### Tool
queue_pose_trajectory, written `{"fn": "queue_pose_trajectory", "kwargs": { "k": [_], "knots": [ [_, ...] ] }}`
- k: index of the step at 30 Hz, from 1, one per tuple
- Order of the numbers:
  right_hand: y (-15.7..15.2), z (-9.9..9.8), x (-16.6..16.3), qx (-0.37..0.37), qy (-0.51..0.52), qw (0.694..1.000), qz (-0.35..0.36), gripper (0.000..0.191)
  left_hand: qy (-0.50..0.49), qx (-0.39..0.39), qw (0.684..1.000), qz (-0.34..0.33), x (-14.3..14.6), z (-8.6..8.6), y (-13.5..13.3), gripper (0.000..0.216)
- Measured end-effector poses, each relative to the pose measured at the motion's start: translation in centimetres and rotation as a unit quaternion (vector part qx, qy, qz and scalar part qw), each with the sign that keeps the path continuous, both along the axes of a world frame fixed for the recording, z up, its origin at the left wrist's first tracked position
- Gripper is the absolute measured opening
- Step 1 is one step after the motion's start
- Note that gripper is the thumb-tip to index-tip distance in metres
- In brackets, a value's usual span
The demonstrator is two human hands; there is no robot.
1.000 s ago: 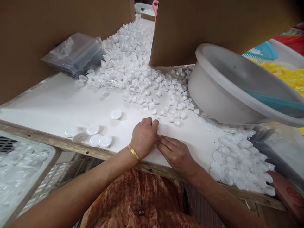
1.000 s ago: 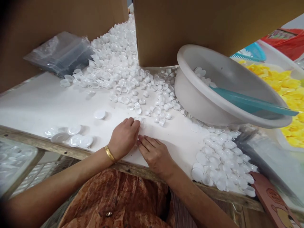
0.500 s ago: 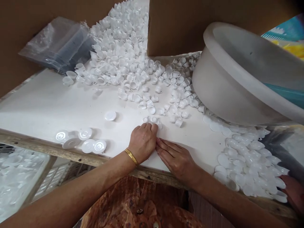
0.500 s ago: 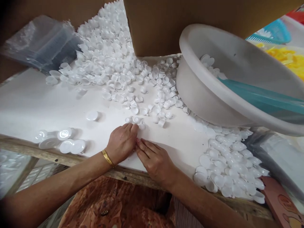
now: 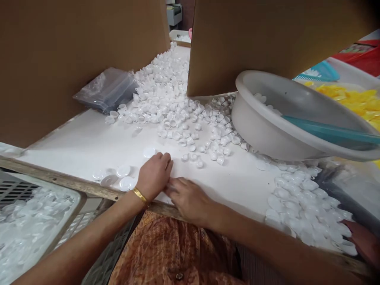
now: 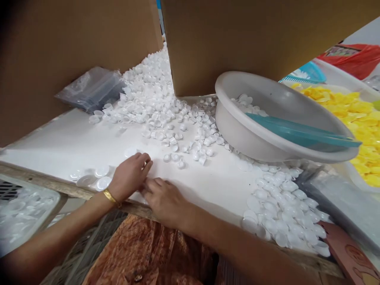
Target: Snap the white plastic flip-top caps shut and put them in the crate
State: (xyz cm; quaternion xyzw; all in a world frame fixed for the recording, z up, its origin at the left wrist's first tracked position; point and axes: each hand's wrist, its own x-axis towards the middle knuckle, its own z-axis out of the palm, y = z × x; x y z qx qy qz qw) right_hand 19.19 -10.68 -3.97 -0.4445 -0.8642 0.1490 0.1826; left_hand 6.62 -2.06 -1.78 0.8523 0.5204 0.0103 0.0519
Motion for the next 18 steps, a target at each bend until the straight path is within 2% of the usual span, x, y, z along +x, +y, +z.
{"fn": "queue_pose_trajectory", "kwargs": {
  "k": [3,5,8,10,12,14,16,18],
  "knots": [
    [1.6,0.9,-2.6,-0.053,0.066,0.996,-0.003,0.029,-0.07,-0.035,0.997,0.014,-0.3,0.6,2.1,0.027],
    [1.6,1.4,-2.1,-0.076,0.111,0.99,-0.03,0.031,-0.104,-0.089,0.991,-0.014,0.2,0.5,3.1,0.036],
    [0.1,1.8,2.6,-0.086,0.125,0.984,-0.096,0.027,-0.11,-0.111,0.984,-0.081,1.6,-0.1,3.3,0.044],
    [-1.6,2.2,7.8,-0.1,0.101,0.969,-0.201,0.02,-0.098,-0.084,0.984,-0.12,2.5,-0.8,2.4,0.042],
    [-3.9,2.9,13.3,-0.096,0.037,0.932,-0.347,0.02,-0.096,-0.063,0.984,-0.136,3.1,-1.5,1.2,0.037],
    [-6.4,3.4,18.0,-0.113,-0.095,0.877,-0.456,0.018,-0.112,-0.061,0.982,-0.139,3.5,-2.2,-0.1,0.035],
    [-8.6,3.6,21.0,-0.145,-0.19,0.825,-0.511,0.024,-0.135,-0.078,0.977,-0.146,3.8,-2.6,-1.2,0.036],
    [-10.1,3.1,22.3,-0.151,-0.241,0.792,-0.541,0.041,-0.152,-0.093,0.972,-0.151,4.0,-2.9,-1.9,0.039]
  ]
}}
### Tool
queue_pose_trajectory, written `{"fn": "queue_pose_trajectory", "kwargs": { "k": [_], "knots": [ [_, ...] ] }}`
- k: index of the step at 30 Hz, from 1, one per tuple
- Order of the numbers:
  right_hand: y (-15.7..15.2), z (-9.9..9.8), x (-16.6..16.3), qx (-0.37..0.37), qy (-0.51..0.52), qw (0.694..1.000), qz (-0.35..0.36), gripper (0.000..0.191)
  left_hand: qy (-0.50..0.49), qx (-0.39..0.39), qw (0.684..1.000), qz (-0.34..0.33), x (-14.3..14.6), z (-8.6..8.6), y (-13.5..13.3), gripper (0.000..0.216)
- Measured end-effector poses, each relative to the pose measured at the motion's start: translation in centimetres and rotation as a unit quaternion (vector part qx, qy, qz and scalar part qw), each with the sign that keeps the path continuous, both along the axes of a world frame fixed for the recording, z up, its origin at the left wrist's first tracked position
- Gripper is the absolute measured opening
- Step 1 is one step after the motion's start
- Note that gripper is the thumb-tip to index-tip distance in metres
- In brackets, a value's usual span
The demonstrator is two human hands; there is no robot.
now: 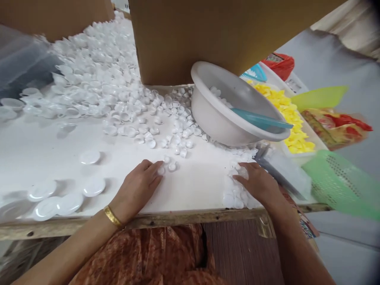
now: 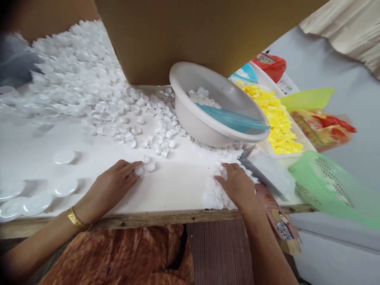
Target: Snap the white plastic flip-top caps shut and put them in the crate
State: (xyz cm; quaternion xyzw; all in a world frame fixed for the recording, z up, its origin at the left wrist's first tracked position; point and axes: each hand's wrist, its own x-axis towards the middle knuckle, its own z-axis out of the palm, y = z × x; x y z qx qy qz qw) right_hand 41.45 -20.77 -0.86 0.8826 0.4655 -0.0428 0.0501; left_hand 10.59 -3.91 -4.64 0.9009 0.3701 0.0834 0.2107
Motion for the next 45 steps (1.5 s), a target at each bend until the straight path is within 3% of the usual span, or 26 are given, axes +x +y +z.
{"fn": "queue_pose_trajectory", "kwargs": {
  "k": [3,7,11,14,17,20,23,28,32,37,41,45],
  "knots": [
    [-0.5,-1.4,-0.7,0.012,-0.006,1.0,-0.01,0.054,-0.009,-0.01,1.0,0.006,-0.1,-0.2,-0.3,0.041],
    [1.0,-2.7,-3.3,0.043,0.061,0.997,0.025,0.044,-0.014,-0.004,1.0,0.005,-0.5,-0.2,-0.4,0.04],
    [2.4,-2.5,-4.7,0.055,0.074,0.994,0.064,0.046,-0.006,0.003,1.0,0.008,-0.8,0.0,-0.7,0.041],
    [2.3,-1.6,-4.4,0.085,0.009,0.993,0.079,0.052,-0.006,0.006,1.0,0.012,-0.9,-0.1,-0.9,0.041],
    [1.5,-0.4,-4.3,0.122,-0.026,0.987,0.104,0.036,-0.005,0.01,1.0,0.016,-0.9,-0.3,-0.9,0.041],
    [1.0,0.0,-5.8,0.087,0.014,0.984,0.156,0.018,-0.004,0.021,1.0,0.014,-0.7,-0.4,-0.9,0.041],
    [1.1,-0.9,-7.8,0.042,0.002,0.982,0.184,0.013,-0.008,0.035,0.999,0.004,-0.6,-0.2,-1.0,0.041],
    [2.1,-2.4,-10.2,0.111,-0.04,0.964,0.237,0.002,-0.018,0.027,0.999,-0.017,-1.0,0.2,-1.3,0.037],
    [3.4,-2.4,-11.9,0.171,-0.015,0.946,0.274,0.016,-0.041,-0.024,0.999,0.021,-1.6,0.7,-1.4,0.037],
    [6.1,-2.0,-14.5,0.3,0.135,0.91,0.253,0.014,-0.109,-0.143,0.978,0.104,-1.7,2.4,-1.7,0.035],
    [7.8,-2.6,-15.8,0.334,0.13,0.859,0.365,0.017,-0.143,-0.278,0.929,0.197,-1.8,2.7,-1.5,0.034],
    [8.2,-3.8,-15.9,0.301,0.097,0.827,0.466,0.022,-0.188,-0.37,0.886,0.206,-1.8,2.0,-1.3,0.031]
  ]
}}
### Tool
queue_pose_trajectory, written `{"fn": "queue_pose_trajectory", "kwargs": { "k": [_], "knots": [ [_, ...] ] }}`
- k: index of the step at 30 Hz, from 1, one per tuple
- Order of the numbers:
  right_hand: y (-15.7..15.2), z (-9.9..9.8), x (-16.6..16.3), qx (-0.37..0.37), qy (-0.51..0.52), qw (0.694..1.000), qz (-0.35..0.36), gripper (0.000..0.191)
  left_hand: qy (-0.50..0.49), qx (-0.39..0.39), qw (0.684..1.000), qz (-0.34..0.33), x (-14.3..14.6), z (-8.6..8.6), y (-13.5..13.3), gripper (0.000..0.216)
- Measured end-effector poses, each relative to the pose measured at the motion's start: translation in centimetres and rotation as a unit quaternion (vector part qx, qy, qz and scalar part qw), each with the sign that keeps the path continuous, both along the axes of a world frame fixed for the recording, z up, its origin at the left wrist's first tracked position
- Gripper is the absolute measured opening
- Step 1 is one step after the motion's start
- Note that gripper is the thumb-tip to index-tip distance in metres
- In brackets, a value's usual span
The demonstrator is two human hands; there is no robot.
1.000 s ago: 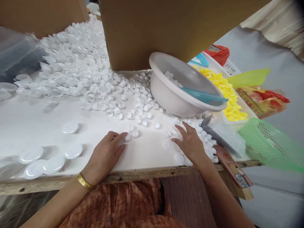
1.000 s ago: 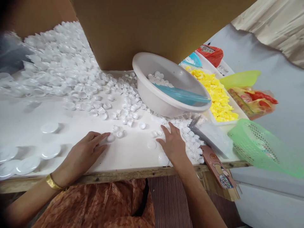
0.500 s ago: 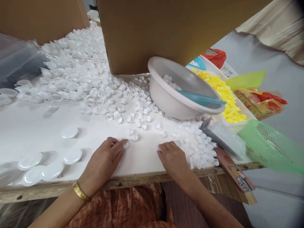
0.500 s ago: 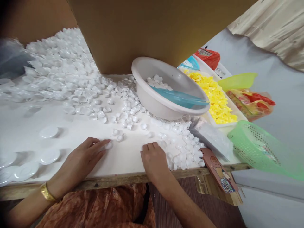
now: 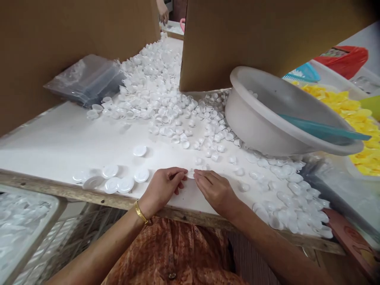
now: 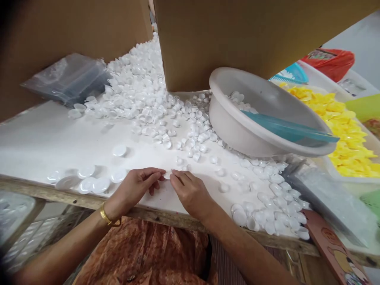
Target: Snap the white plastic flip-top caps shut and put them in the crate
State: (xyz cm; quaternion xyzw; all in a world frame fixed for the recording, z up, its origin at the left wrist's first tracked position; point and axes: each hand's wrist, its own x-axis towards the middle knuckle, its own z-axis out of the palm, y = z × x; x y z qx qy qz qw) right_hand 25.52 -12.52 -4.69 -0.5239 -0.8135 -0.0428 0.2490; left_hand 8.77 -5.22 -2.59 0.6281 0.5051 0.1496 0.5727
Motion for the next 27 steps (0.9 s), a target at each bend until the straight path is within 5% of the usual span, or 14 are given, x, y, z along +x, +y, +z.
{"fn": "queue_pose_trajectory", "kwargs": {
  "k": [10,27],
  "knots": [
    [0.1,-0.3,0.0,0.005,-0.027,0.999,0.035,0.027,-0.06,-0.025,0.996,0.059,0.8,-1.2,0.2,0.016],
    [0.0,-1.5,0.4,-0.037,0.016,0.999,0.013,0.03,-0.083,-0.034,0.996,0.014,1.7,-2.1,1.1,0.007]
  ]
}}
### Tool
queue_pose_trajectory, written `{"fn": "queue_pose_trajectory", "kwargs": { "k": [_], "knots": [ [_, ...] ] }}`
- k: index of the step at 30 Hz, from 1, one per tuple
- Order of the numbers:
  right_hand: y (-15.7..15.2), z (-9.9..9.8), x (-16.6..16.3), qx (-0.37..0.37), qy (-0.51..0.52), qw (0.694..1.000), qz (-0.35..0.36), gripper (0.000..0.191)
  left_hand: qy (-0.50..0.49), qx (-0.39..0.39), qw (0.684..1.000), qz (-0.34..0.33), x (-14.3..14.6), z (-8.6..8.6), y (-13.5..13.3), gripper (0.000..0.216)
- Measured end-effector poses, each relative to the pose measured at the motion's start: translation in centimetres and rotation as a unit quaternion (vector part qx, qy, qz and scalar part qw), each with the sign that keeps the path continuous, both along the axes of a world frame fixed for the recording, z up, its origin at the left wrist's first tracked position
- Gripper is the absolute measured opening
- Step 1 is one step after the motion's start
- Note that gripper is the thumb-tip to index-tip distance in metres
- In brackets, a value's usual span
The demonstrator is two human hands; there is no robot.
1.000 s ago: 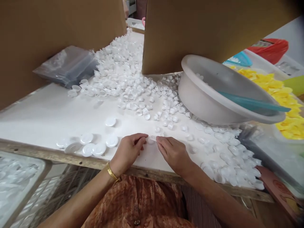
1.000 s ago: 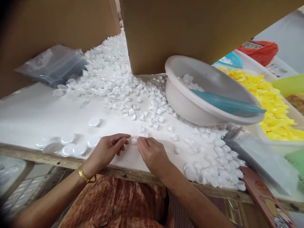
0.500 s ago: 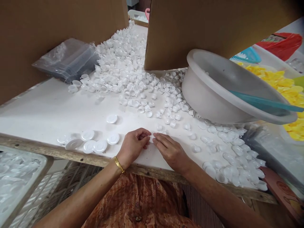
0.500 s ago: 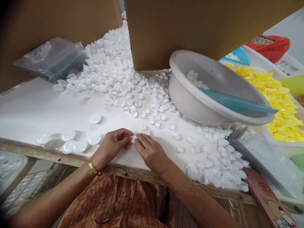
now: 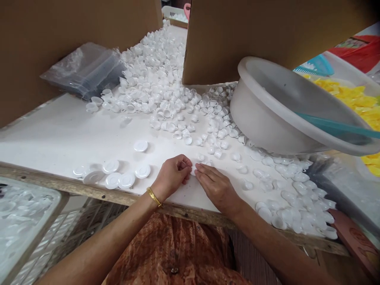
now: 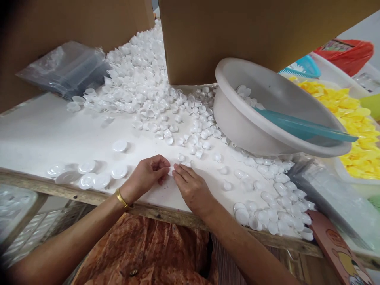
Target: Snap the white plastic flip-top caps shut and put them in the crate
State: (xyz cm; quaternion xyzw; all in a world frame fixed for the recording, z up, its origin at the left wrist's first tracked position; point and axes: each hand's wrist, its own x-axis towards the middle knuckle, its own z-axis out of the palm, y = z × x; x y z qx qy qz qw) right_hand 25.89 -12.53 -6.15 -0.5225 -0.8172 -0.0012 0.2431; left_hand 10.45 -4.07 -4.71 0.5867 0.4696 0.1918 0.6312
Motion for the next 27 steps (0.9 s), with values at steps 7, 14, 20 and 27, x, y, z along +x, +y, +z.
{"fn": "queue_pose_trajectory", "kwargs": {
  "k": [7,14,20,27],
  "knots": [
    [-0.1,1.1,-0.5,0.044,-0.087,0.995,-0.002,0.03,0.159,0.196,0.967,-0.047,0.0,1.1,0.4,0.007],
    [-0.1,1.1,-1.4,0.06,-0.076,0.995,0.014,0.033,0.319,0.463,0.826,-0.033,3.7,1.2,2.1,0.026],
    [-0.3,0.3,-1.5,0.052,-0.032,0.997,0.044,0.033,0.367,0.462,0.806,-0.054,3.3,-0.1,2.0,0.024],
    [-0.3,-0.1,-1.3,0.044,-0.007,0.997,0.062,0.03,0.369,0.452,0.808,-0.077,3.1,-0.2,2.1,0.02]
  ]
}}
